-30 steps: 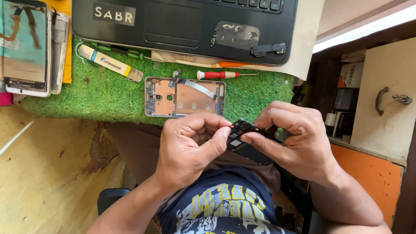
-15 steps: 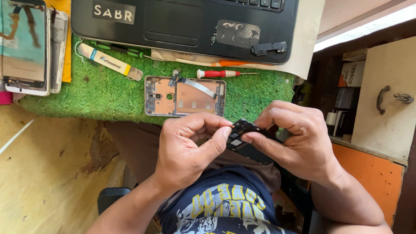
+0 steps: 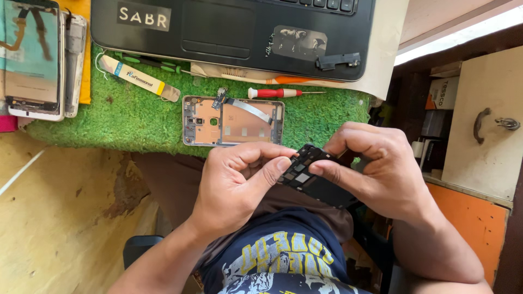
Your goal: The person repairs a smartphone at a workbench, using a screwdriver to remove small components from the phone's midframe and handling a small flex part by hand. They then lift the phone's rear housing, detach and reposition small internal parts, and use a metal pry tool on the frame on the mat.
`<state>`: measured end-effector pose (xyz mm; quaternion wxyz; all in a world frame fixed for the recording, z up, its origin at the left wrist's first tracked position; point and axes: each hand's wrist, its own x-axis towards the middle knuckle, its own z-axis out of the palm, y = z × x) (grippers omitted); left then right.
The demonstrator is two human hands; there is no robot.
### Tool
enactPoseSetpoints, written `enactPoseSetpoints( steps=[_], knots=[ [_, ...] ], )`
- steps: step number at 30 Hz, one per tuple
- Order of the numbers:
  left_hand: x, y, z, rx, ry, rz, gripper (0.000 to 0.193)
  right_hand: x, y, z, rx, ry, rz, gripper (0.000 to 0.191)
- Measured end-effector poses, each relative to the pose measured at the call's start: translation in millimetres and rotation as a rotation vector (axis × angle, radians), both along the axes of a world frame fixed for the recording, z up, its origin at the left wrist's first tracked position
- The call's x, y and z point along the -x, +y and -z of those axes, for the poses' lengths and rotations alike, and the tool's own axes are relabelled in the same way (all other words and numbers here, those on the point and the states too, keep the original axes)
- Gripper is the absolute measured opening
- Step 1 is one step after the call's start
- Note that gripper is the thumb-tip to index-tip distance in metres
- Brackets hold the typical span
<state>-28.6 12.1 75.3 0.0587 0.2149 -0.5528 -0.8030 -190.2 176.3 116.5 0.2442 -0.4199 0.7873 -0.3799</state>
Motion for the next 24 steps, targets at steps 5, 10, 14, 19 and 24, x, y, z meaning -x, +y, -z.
enactPoseSetpoints(
  steps=[5,10,14,19,24],
  knots=[
    [1.5,-2.9,1.9,-0.042,-0.02,0.042,0.018,5.6,0.7,2.6,0.012,-0.055,-0.015,0.025],
    [4.0,-2.5,6.5,-0.078,-0.026,0.07,0.018,7.1,1.6,1.1,-0.033,-0.036,0.001,0.023],
    [6.6,-2.5,5.4,-0.126,-0.062,0.108,0.017,6.9,0.8,-3.5,-0.043,0.105,-0.026,0.028],
    [6.9,-4.9,-1.3,0.057,-0.148,0.183,0.015,2.7,-0.8,-8.9,-0.1,0.244,-0.08,0.027],
    [5.9,-4.6,3.8,0.199,-0.168,0.188,0.014,1.9,-1.4,-8.6,0.012,0.372,-0.106,0.029]
  ],
)
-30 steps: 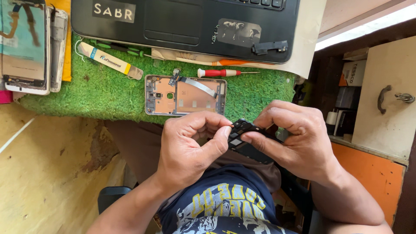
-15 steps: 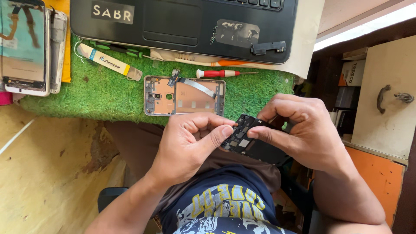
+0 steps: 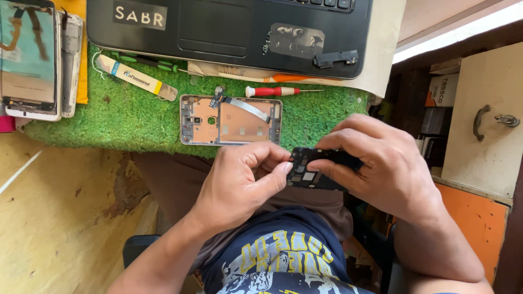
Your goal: The person repairs a smartphone at a workbench, using a screwdriver to remove small components from the phone's midframe and handling a small flex part by hand. They then lift the phone's rear housing, detach and reposition small internal parts, and use a metal pry tool on the frame on the mat.
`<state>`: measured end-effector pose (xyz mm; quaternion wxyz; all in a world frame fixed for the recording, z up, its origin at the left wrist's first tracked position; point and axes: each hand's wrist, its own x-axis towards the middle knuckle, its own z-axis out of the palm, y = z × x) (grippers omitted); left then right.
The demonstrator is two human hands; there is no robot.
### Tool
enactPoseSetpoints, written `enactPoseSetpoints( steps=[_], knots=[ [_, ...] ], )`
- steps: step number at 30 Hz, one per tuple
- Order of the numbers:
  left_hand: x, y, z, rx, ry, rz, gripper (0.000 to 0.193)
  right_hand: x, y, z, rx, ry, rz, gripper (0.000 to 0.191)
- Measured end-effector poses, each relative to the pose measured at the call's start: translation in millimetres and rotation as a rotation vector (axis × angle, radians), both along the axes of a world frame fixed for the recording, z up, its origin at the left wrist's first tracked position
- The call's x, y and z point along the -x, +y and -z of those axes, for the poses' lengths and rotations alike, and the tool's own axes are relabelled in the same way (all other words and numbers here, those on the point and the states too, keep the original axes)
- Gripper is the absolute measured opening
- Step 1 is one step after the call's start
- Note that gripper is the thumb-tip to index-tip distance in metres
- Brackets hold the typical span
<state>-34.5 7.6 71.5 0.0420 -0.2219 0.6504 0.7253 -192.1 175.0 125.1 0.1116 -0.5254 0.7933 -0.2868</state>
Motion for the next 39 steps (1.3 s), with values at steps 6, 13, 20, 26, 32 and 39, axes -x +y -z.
enactPoseSetpoints(
  steps=[6,13,20,26,32,39],
  knots=[
    [2.5,5.6,19.7,-0.467,0.229,-0.232,0.012,-12.3,10.8,-10.9,0.39,0.075,0.336,0.024],
    [1.0,15.8,19.6,-0.556,0.389,-0.367,0.011,-20.3,4.0,-0.3,0.541,-0.442,0.255,0.013],
    [0.7,30.6,15.3,-0.548,0.464,-0.465,0.01,-31.0,6.0,20.4,0.32,-0.552,0.25,0.015],
    [3.2,39.7,18.8,-0.633,0.523,-0.533,0.01,-27.6,3.0,31.3,0.379,-0.457,0.216,0.015],
    [2.7,43.4,19.4,-0.659,0.569,-0.542,0.01,-30.1,1.7,41.1,0.409,-0.631,0.249,0.012],
    [3.1,44.2,19.7,-0.681,0.549,-0.549,0.012,-29.8,4.4,47.9,0.432,-0.692,0.247,0.011]
  ],
)
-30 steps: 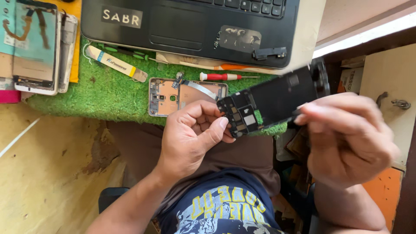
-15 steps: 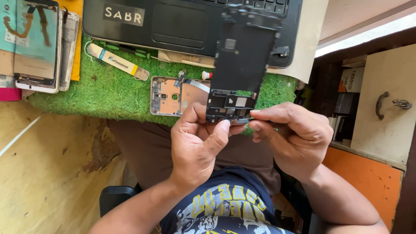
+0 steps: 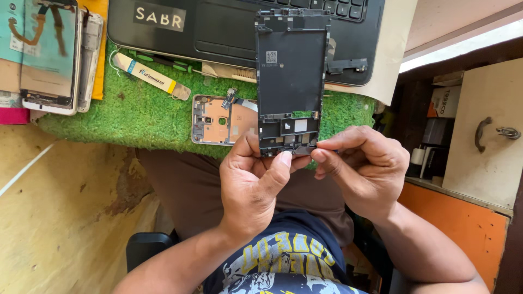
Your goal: The person repairs a smartphone at a workbench, using a screwdriver to remove small components from the phone's midframe and handling a small flex part by hand. They then lift the phone's rear housing, detach and reposition small internal parts, and use a metal pry tool on the frame on the mat.
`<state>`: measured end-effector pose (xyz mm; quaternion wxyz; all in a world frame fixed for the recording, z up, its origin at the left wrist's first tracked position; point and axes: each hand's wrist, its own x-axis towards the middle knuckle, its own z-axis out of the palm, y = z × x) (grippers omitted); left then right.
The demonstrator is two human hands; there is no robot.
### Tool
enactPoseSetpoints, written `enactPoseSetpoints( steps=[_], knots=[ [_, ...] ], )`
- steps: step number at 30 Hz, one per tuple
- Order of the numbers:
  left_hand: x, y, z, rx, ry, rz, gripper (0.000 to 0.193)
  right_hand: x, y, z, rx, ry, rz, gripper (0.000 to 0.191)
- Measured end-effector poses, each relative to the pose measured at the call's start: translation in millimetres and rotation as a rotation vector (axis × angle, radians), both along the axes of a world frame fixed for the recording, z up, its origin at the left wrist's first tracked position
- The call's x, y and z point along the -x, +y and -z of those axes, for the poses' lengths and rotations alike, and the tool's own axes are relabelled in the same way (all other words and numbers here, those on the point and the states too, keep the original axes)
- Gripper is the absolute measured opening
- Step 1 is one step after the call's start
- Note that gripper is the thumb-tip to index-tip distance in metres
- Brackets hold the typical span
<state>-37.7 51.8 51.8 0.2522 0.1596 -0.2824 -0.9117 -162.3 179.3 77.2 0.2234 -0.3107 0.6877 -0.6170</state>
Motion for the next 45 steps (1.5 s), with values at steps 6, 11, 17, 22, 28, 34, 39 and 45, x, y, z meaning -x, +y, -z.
enactPoseSetpoints(
  steps=[6,11,17,22,28,34,39,45],
  knots=[
    [-0.7,0.8,1.6,0.007,-0.02,0.003,0.011,-0.1,-0.3,0.3,0.006,-0.004,-0.011,0.011],
    [0.1,0.6,1.4,0.026,-0.018,-0.003,0.01,0.3,-2.5,-0.4,0.003,0.002,-0.016,0.012],
    [0.1,-1.9,-0.2,0.039,-0.035,-0.011,0.009,-0.3,-5.8,-2.1,-0.033,0.114,-0.021,0.012],
    [0.2,-3.5,-1.5,0.049,-0.042,-0.017,0.011,1.9,-5.9,-2.8,-0.058,0.304,-0.03,0.018],
    [-0.3,-4.2,-3.7,0.034,-0.06,-0.015,0.01,2.9,-6.2,-1.4,-0.033,0.369,-0.045,0.019],
    [-0.6,-4.3,-3.4,0.041,-0.054,-0.021,0.008,3.1,-7.3,-1.0,-0.002,0.413,-0.067,0.019],
    [-1.0,-4.0,-2.9,0.052,-0.045,-0.015,0.01,3.8,-6.2,-0.4,-0.032,0.444,-0.061,0.019],
    [-2.0,-3.4,-3.9,0.128,-0.068,-0.011,0.011,3.4,-2.7,1.8,-0.042,-0.044,-0.05,0.014]
  ],
)
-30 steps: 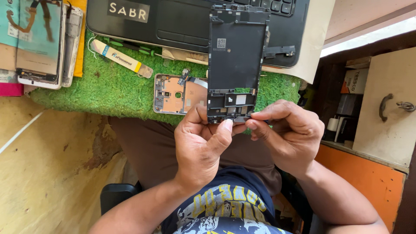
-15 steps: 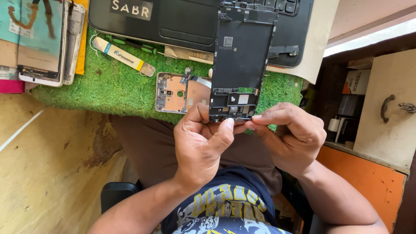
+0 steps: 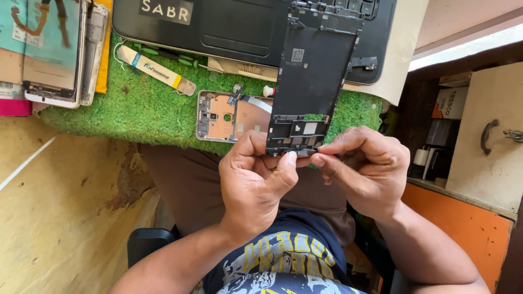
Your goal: The person repairs a smartphone at a workbench, using a screwdriver to remove small components from the phone's midframe and handling a small flex part by hand. They then lift the phone's rear housing, detach and reposition small internal parts, and use a metal pry tool on the frame on the mat.
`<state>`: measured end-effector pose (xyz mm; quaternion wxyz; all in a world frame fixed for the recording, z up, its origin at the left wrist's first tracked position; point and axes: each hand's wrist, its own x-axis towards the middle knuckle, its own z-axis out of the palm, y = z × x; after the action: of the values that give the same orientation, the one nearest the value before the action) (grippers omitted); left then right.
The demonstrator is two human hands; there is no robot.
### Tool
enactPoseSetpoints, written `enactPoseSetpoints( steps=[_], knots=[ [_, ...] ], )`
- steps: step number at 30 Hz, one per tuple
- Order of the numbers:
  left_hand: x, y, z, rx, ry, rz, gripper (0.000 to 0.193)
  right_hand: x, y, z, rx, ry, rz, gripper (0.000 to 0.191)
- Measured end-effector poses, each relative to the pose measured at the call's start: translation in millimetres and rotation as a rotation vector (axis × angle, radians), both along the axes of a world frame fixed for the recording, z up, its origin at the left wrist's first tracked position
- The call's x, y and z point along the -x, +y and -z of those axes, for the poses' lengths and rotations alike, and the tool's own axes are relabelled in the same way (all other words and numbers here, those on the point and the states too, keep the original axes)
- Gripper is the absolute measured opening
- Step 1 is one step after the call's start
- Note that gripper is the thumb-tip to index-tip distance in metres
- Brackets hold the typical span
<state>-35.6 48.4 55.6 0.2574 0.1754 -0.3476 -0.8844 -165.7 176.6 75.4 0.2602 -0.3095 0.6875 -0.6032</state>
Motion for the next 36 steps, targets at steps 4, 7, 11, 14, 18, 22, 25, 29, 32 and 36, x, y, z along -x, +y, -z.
enactPoseSetpoints(
  steps=[4,7,11,14,18,22,25,29,32,36],
  knots=[
    [-0.3,-0.5,-0.9,0.01,0.005,0.0,0.013,1.7,0.0,1.6,0.043,0.192,-0.045,0.017],
    [-1.6,-0.5,-2.7,0.019,-0.021,0.007,0.013,1.6,-0.5,1.2,0.057,0.345,-0.049,0.02],
    [-2.1,-0.4,-4.9,0.033,-0.036,0.007,0.014,0.2,-1.4,0.8,0.06,0.396,-0.034,0.02],
    [-1.9,-0.2,-5.5,0.015,-0.018,0.004,0.013,0.7,-1.5,1.2,0.102,0.401,-0.054,0.018],
    [-3.9,-1.0,-5.5,0.033,-0.051,0.024,0.014,1.1,-1.4,2.1,0.091,0.472,-0.047,0.019],
    [-2.9,0.6,-4.2,-0.007,-0.029,0.006,0.015,0.8,-1.0,2.4,0.086,0.5,-0.04,0.019],
    [-3.3,0.8,-4.1,-0.015,-0.025,0.003,0.015,0.7,-1.3,3.0,0.085,0.51,-0.041,0.019],
    [-3.8,-0.4,-5.4,0.013,-0.038,0.015,0.015,1.2,-0.4,3.7,0.09,0.508,-0.047,0.019],
    [-3.7,-1.6,-7.0,0.029,-0.046,0.021,0.013,1.6,0.2,4.6,0.094,0.523,-0.055,0.019],
    [-3.4,-1.9,-8.0,0.026,-0.049,0.023,0.013,1.7,-0.1,5.1,0.104,0.531,-0.058,0.018]
  ],
)
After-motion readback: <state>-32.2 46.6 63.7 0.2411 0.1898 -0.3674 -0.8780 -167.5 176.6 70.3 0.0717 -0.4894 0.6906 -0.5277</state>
